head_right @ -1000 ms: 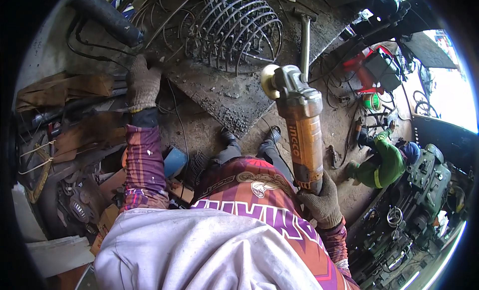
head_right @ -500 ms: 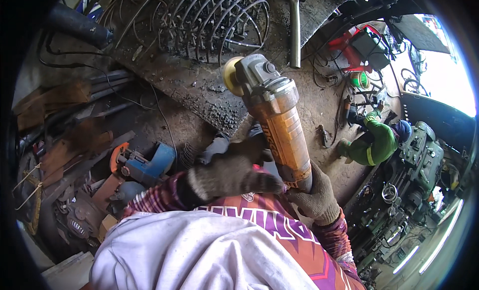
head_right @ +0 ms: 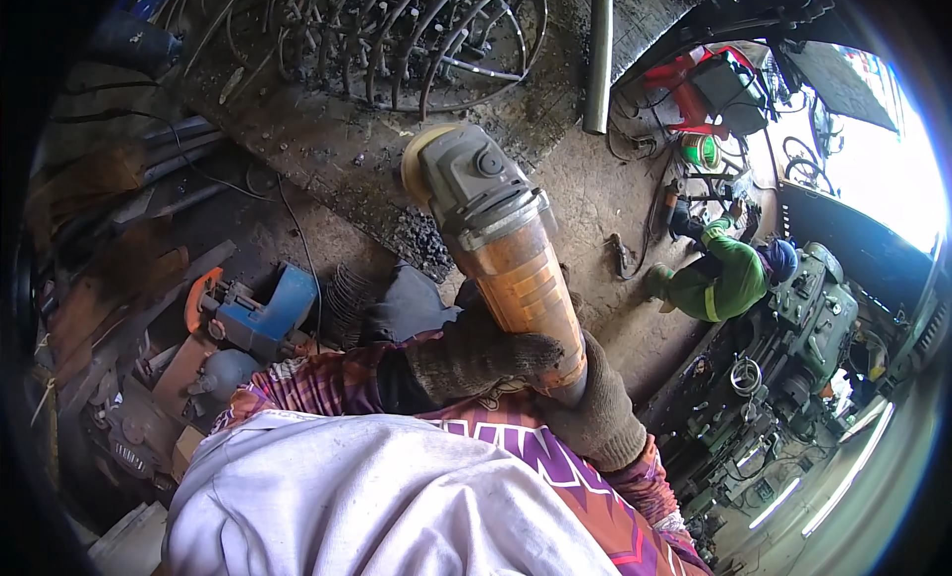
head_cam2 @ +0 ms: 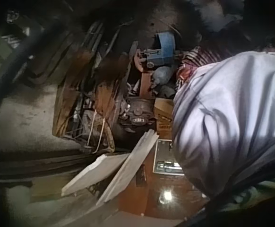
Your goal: The person welds metal rods onto a circular metal structure using a welding tool, uses a hammer to knock off slag, and then grinds the welded joints with an angle grinder.
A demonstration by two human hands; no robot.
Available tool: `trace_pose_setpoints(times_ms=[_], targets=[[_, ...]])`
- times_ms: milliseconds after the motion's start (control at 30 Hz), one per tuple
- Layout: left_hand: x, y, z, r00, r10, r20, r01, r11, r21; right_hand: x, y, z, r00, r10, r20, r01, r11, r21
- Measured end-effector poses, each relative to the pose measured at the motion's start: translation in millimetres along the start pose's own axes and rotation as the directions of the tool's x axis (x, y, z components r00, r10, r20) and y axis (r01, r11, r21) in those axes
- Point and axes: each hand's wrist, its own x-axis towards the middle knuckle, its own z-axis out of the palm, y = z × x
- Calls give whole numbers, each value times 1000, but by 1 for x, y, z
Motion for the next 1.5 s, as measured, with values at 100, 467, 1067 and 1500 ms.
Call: trace_pose_setpoints(times_ms=[100,467,1067,1500], targets=[[1,-1,-2,996,87,-25,-88,996,-33,3,-9,1,998,58,-37,-61,995,-79],[0,-2,-14,1000,-4,23,5,998,-57,7,-10,0,998,33,-55,-43,982,-182],[0,5,-7,999,38,21,-33,984,-177,12,-12,-7,998,35,-54,-47,971,-234],[-7,10,-8,993,-108,48,118,944,-309,16,-10,-3,997,56,-61,-66,983,-173]])
